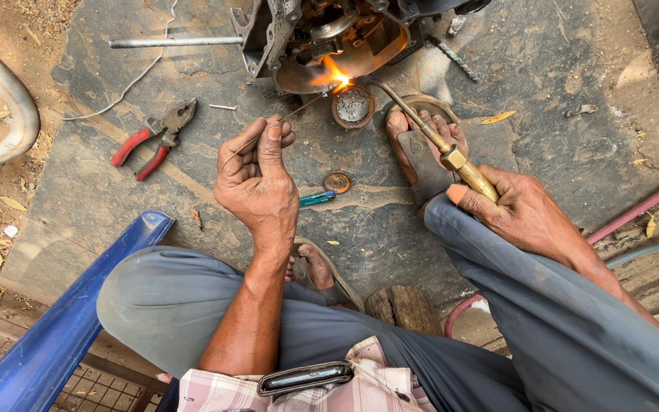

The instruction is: The person sits on the ground next to a disassembled motorcycle engine and heats a thin metal rod with a gas blowtorch, rotating the rod in the flame. They occasionally reposition the rod by hand and use pliers to handle parts near the engine crankcase.

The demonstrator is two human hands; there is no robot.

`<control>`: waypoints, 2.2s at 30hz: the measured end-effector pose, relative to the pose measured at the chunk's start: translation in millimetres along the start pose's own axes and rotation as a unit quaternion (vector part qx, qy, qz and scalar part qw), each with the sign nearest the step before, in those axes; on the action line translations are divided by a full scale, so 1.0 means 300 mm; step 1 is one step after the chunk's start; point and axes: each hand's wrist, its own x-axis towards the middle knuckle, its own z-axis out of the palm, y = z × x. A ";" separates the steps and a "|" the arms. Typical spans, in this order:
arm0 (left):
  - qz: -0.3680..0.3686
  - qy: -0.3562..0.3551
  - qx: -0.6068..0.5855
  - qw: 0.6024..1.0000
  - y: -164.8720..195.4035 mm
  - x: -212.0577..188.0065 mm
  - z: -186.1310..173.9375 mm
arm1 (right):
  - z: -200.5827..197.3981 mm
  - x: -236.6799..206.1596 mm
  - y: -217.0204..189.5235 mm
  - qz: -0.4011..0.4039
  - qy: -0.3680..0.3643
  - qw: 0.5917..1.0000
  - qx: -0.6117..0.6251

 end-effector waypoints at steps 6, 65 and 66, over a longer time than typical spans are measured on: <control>0.018 0.008 0.005 1.000 0.001 0.003 -0.002 | 0.000 0.004 0.001 0.003 0.002 1.000 0.006; 0.014 0.010 0.010 1.000 0.006 -0.001 0.002 | 0.001 0.007 0.014 -0.007 0.002 1.000 -0.008; 0.018 0.013 0.020 1.000 0.006 0.001 0.002 | 0.000 0.008 0.014 -0.003 0.002 1.000 -0.005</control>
